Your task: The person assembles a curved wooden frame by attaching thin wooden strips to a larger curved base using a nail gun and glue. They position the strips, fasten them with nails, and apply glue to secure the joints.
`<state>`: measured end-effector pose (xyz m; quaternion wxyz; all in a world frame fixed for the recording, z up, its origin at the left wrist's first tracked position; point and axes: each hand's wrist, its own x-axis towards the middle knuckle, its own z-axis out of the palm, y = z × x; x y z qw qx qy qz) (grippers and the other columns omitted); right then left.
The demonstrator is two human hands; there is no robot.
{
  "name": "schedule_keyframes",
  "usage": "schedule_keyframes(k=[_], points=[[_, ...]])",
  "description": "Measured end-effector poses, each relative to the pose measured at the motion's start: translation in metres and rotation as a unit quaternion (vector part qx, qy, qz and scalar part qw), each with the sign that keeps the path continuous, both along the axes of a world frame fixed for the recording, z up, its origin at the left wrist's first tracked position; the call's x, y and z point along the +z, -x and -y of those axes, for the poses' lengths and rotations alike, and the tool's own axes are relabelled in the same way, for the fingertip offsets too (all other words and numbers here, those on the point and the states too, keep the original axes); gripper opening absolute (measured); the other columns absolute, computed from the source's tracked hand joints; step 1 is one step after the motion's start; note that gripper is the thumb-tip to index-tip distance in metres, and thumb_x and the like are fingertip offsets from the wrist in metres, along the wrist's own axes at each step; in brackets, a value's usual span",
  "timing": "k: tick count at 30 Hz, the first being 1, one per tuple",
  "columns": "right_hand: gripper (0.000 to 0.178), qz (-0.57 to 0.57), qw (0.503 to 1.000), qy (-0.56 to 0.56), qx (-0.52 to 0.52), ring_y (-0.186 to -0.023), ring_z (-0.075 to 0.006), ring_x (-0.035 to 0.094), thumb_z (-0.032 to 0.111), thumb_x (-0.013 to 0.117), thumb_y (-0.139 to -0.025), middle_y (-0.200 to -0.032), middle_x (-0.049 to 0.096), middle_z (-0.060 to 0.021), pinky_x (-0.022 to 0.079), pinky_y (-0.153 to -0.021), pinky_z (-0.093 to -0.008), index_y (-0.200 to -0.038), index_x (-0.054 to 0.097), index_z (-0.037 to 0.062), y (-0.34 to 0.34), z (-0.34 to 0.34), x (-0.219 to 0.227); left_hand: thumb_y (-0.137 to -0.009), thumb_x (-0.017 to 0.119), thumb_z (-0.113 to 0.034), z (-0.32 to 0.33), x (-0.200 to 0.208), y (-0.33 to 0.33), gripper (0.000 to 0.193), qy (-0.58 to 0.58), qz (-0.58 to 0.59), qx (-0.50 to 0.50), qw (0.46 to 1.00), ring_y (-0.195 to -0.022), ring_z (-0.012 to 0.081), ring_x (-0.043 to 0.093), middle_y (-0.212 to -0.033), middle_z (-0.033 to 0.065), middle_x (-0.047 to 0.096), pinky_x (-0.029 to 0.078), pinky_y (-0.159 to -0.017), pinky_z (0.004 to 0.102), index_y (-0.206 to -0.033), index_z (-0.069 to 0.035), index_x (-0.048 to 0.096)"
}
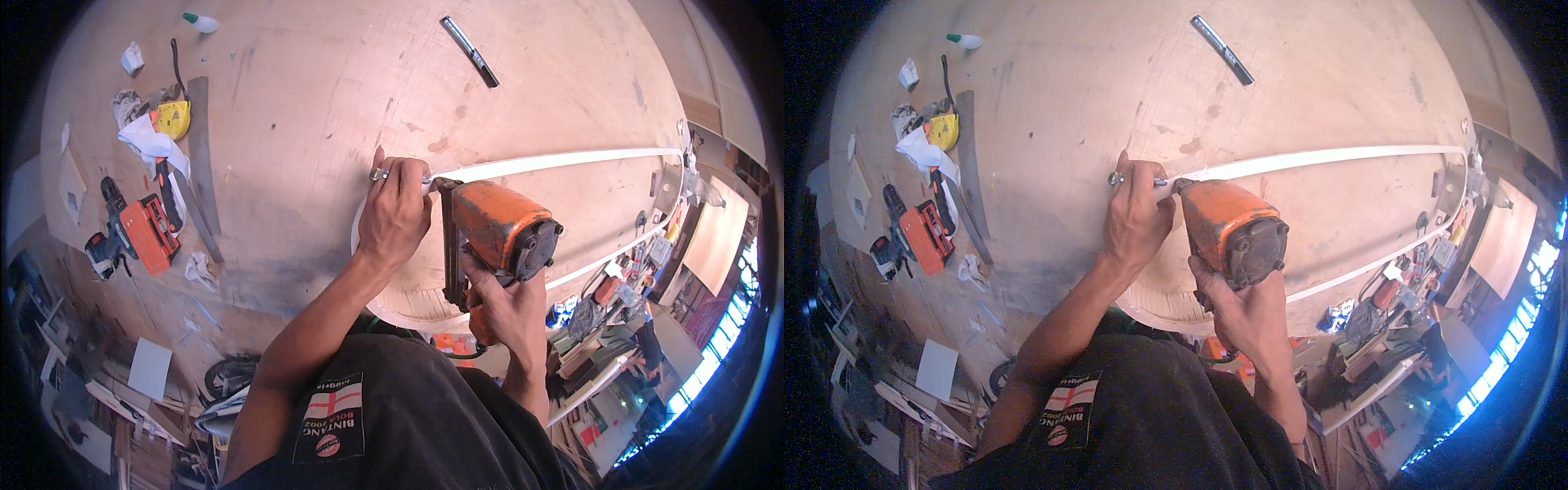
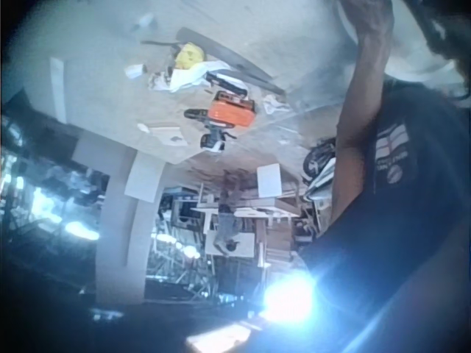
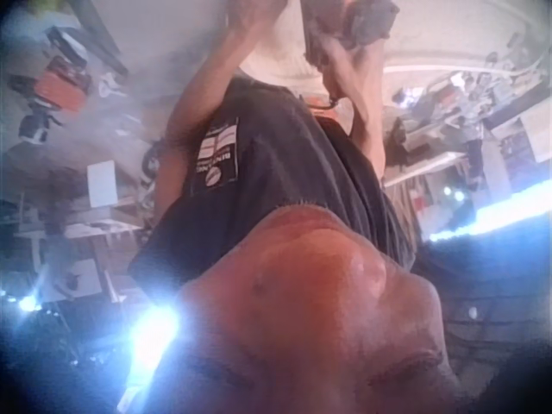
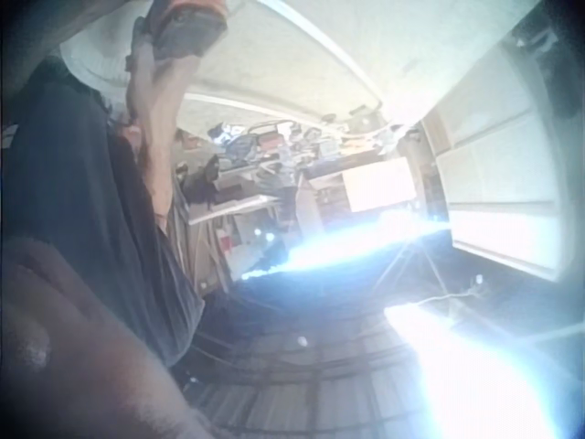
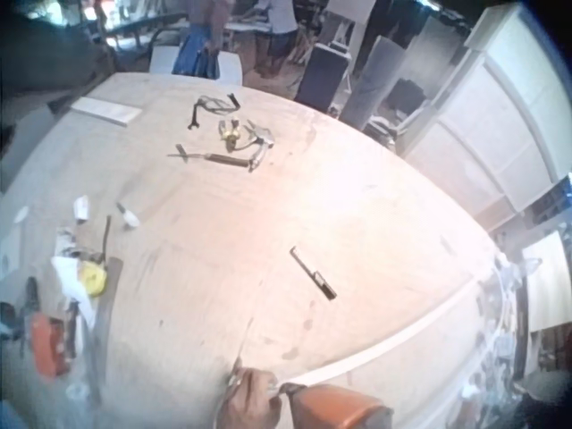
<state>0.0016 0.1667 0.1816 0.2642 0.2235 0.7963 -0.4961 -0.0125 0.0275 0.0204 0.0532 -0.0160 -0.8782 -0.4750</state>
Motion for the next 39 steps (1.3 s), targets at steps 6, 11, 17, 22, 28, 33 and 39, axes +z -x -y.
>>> schedule_keyframes(k=[6,11,17,22,28,33,39], points=[[0.024,0.019,1.0,-0.024,0.004,-0.063,-0.0128,0.062,0.014,0.074,-0.095,-0.076,0.068,-0.0048,0.05,-0.058,-0.0304,-0.109,0.068,-0.0048,-0.001,0.002,0.0,-0.076,0.073,0.01,0.0,0.001,0.003,0.037,-0.007,-0.016,0.016,1.0,-0.085,0.0402,0.066,-0.089,0.0133,0.059,0.042,-0.114,0.0636,-0.101,-0.003,0.05],[0.024,0.019,1.0,-0.002,-0.015,-0.063,-0.0127,0.063,0.014,0.074,-0.095,-0.075,0.069,-0.005,0.05,-0.058,-0.0304,-0.108,0.068,-0.0046,0.001,0.002,0.002,-0.074,0.073,0.012,0.002,-0.001,0.004,0.039,-0.002,-0.019,0.013,1.0,-0.084,0.0421,0.066,-0.086,0.0141,0.059,0.043,-0.113,0.0631,-0.101,-0.003,0.05],[0.026,-0.015,1.0,-0.002,-0.003,-0.064,-0.0115,0.062,0.015,0.077,-0.094,-0.076,0.068,-0.0054,0.049,-0.058,-0.0292,-0.109,0.067,-0.0052,0.0,-0.006,-0.002,-0.074,0.073,0.01,0.002,0.003,0.003,0.043,-0.006,0.016,-0.006,1.0,-0.097,0.038,0.065,-0.095,0.0166,0.061,0.041,-0.115,0.0634,-0.107,-0.003,0.05],[0.028,0.013,0.999,-0.004,-0.035,-0.065,-0.0114,0.061,0.015,0.077,-0.094,-0.078,0.068,-0.0056,0.049,-0.058,-0.0293,-0.11,0.067,-0.0058,0.004,-0.001,0.004,-0.072,0.073,0.012,0.0,0.0,0.005,0.041,0.001,-0.015,0.005,1.0,-0.084,0.039,0.067,-0.087,0.0139,0.058,0.042,-0.114,0.0644,-0.103,-0.003,0.051],[0.025,0.013,0.999,-0.007,-0.034,-0.065,-0.0109,0.06,0.013,0.075,-0.095,-0.077,0.066,-0.0044,0.048,-0.058,-0.0293,-0.11,0.066,-0.0055,0.002,-0.002,0.001,-0.072,0.073,0.014,-0.001,0.002,0.004,0.04,-0.011,-0.013,0.014,1.0,-0.079,0.04,0.068,-0.082,0.013,0.057,0.043,-0.113,0.0652,-0.101,-0.002,0.051],[0.028,-0.005,0.999,0.026,-0.03,-0.066,-0.0113,0.06,0.012,0.075,-0.093,-0.079,0.066,-0.0047,0.049,-0.058,-0.0295,-0.113,0.065,-0.0045,-0.004,-0.002,0.004,-0.075,0.07,0.01,0.001,-0.003,0.0,0.042,0.004,-0.009,0.003,1.0,-0.094,0.0433,0.064,-0.095,0.0192,0.06,0.046,-0.11,0.0588,-0.11,-0.001,0.049],[0.035,-0.1,0.99,-0.048,-0.088,-0.065,-0.011,0.061,0.01,0.075,-0.093,-0.096,0.069,-0.005,0.05,-0.056,-0.0273,-0.123,0.062,-0.0033,-0.065,-0.024,0.016,-0.075,0.077,0.005,0.002,0.011,0.006,0.047,-0.006,0.022,0.019,1.0,-0.096,0.0437,0.065,-0.1,0.0192,0.063,0.052,-0.092,0.0514,-0.113,-0.003,0.05]])
